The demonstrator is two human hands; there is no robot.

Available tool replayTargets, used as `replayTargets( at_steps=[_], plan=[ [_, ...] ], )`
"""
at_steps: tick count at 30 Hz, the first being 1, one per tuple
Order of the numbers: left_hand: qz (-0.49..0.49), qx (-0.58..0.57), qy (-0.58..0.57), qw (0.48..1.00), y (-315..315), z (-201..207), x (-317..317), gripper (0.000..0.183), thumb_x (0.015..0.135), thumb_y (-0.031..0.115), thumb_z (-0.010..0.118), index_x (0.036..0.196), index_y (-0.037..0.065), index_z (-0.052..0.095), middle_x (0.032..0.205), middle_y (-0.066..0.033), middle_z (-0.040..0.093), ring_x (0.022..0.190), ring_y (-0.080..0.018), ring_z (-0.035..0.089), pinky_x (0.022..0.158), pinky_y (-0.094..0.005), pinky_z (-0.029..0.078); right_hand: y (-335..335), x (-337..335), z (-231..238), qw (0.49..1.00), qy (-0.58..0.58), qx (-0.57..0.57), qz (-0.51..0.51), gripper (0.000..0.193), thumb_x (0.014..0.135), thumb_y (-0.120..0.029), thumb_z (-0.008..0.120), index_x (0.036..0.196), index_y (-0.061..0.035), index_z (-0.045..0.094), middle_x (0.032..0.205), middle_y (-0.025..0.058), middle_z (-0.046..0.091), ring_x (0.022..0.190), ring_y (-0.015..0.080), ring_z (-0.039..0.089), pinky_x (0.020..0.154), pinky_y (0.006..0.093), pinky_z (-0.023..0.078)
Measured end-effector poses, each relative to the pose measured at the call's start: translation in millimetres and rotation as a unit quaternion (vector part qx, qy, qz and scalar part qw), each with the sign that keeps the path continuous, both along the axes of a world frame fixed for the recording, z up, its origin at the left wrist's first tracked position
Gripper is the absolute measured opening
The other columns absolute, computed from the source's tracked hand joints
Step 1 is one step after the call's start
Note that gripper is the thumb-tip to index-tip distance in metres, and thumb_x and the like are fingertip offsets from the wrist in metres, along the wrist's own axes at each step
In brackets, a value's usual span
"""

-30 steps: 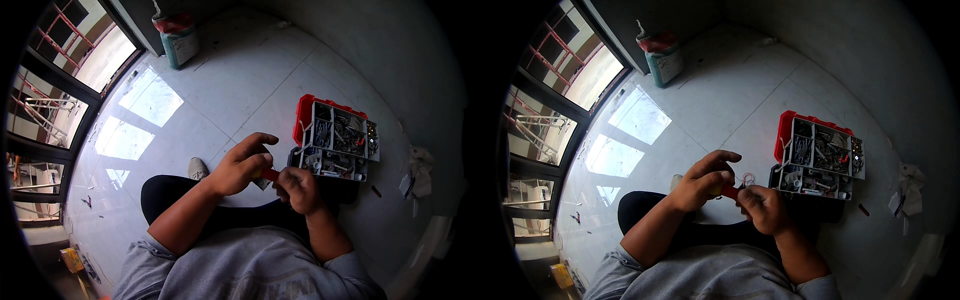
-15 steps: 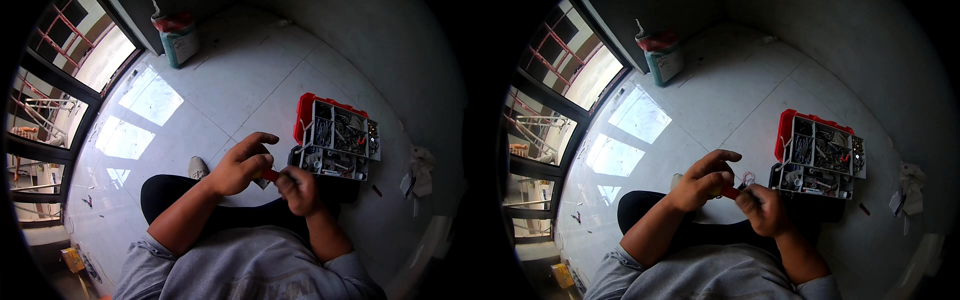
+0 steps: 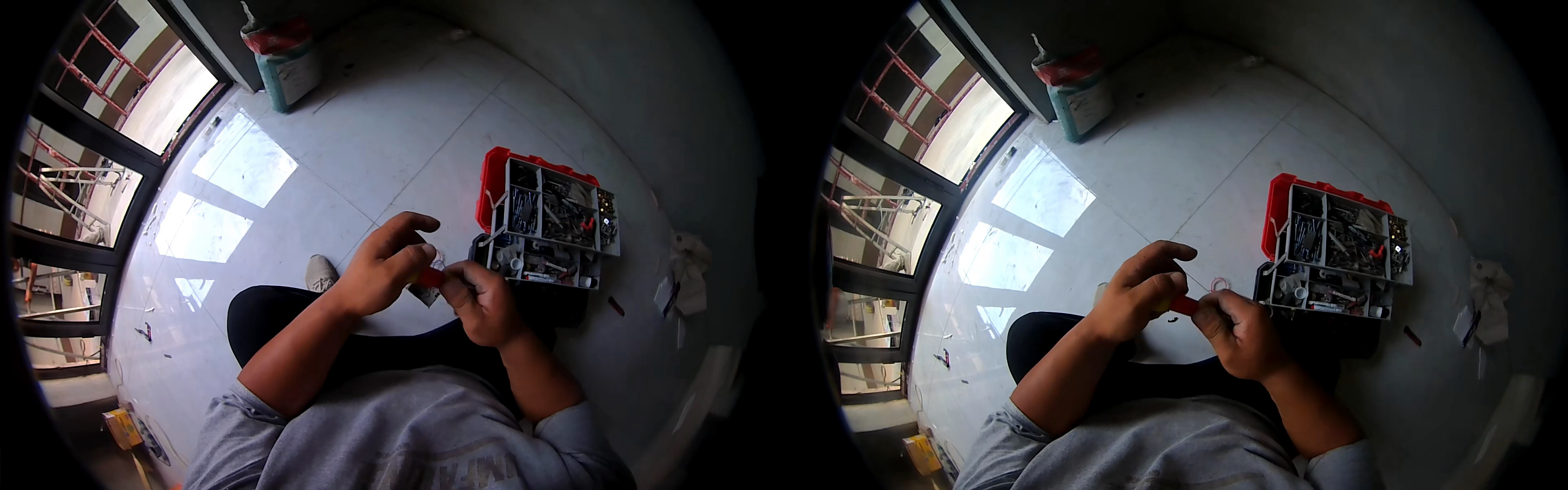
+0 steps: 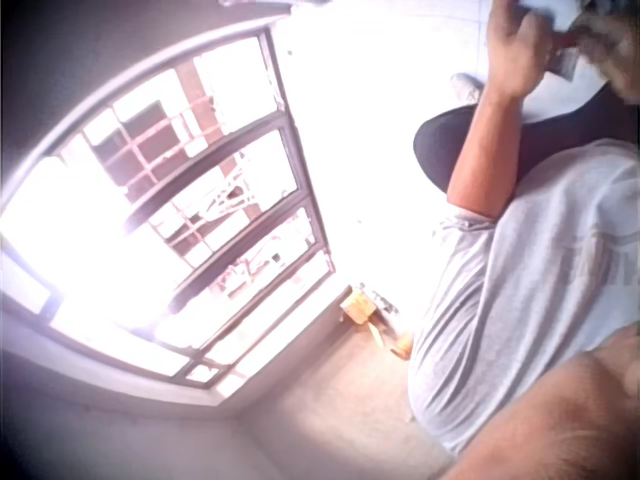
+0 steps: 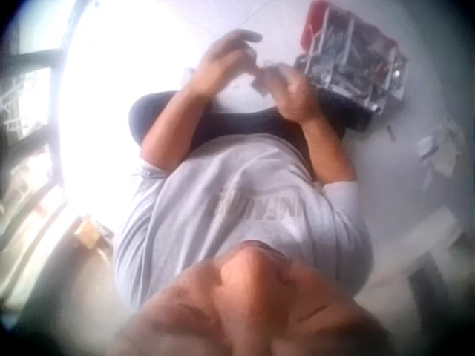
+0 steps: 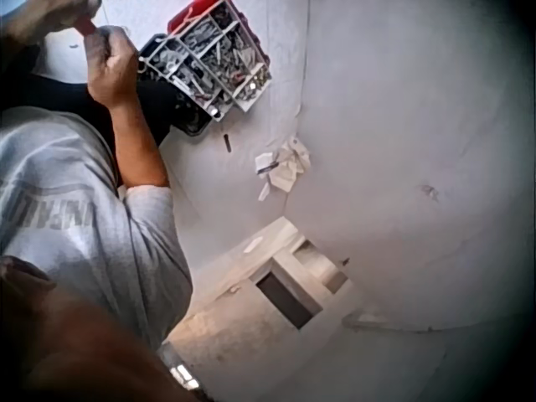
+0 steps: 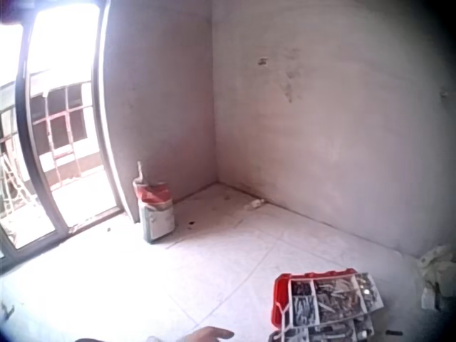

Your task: The person sits on the floor and uses a cordless drill to remove a bit from a yellow socket. They then walk to a red toolbox, select a small metal ring, and fit it onto the socket. The person returns to the floor and continues handling the socket and drill.

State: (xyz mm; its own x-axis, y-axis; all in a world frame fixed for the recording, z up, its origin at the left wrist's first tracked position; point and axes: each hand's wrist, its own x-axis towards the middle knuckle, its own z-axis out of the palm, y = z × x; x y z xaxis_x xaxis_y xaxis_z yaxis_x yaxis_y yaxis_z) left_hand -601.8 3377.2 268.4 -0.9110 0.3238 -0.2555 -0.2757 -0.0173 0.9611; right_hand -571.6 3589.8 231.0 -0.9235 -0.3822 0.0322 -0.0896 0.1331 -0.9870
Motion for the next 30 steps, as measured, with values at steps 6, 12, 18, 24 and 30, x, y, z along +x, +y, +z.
replayTargets(
  at_steps=[6, 12, 18, 24, 30],
  plan=[
    [-0.015, -0.168, 0.013, 0.986, 10, -7, 4, 0.031, 0.099, 0.028, 0.058, 0.107, -0.002, 0.062, 0.085, -0.0095, 0.060, 0.076, -0.0183, 0.062, 0.068, -0.0320, 0.050, -8, -3, 5, 0.965, 0.175, 0.195, -0.034, 0.024, 0.087, -0.017, 0.074, 0.102, -0.0007, 0.065, 0.078, 0.0159, 0.067, 0.075, 0.0349, 0.070, 0.066, 0.0407, 0.056],
    [-0.022, -0.321, 0.294, 0.900, 29, -24, 15, 0.020, 0.094, 0.019, 0.063, 0.095, 0.000, 0.056, 0.086, -0.0186, 0.062, 0.074, -0.0405, 0.064, 0.066, -0.0450, 0.053, -18, -3, -31, 0.949, 0.121, 0.292, 0.004, 0.020, 0.083, -0.017, 0.072, 0.095, -0.0049, 0.062, 0.078, 0.0177, 0.070, 0.079, 0.0406, 0.071, 0.068, 0.0478, 0.058],
    [0.043, -0.384, 0.309, 0.869, 38, -39, 19, 0.024, 0.091, 0.023, 0.065, 0.092, 0.002, 0.051, 0.082, -0.0201, 0.060, 0.068, -0.0452, 0.062, 0.059, -0.0535, 0.051, -21, -7, -26, 0.941, 0.077, 0.330, 0.007, 0.023, 0.086, -0.020, 0.069, 0.100, -0.0044, 0.060, 0.081, 0.0202, 0.071, 0.082, 0.0433, 0.071, 0.070, 0.0502, 0.058],
    [0.032, -0.374, 0.356, 0.856, 40, -42, 15, 0.019, 0.087, 0.014, 0.068, 0.088, 0.002, 0.053, 0.075, -0.0184, 0.058, 0.063, -0.0426, 0.060, 0.055, -0.0480, 0.051, -16, -12, -20, 0.935, 0.010, 0.350, 0.055, 0.017, 0.086, -0.019, 0.068, 0.095, -0.0050, 0.065, 0.086, 0.0197, 0.072, 0.089, 0.0411, 0.071, 0.075, 0.0498, 0.057],
    [-0.135, -0.294, 0.403, 0.856, 25, -37, 13, 0.020, 0.085, 0.016, 0.070, 0.090, 0.003, 0.056, 0.078, -0.0164, 0.059, 0.063, -0.0405, 0.061, 0.055, -0.0462, 0.050, 8, -11, -43, 0.956, 0.046, 0.132, 0.257, 0.006, 0.087, -0.008, 0.066, 0.088, -0.0024, 0.069, 0.090, 0.0173, 0.073, 0.091, 0.0323, 0.071, 0.083, 0.0407, 0.056]
  ],
)
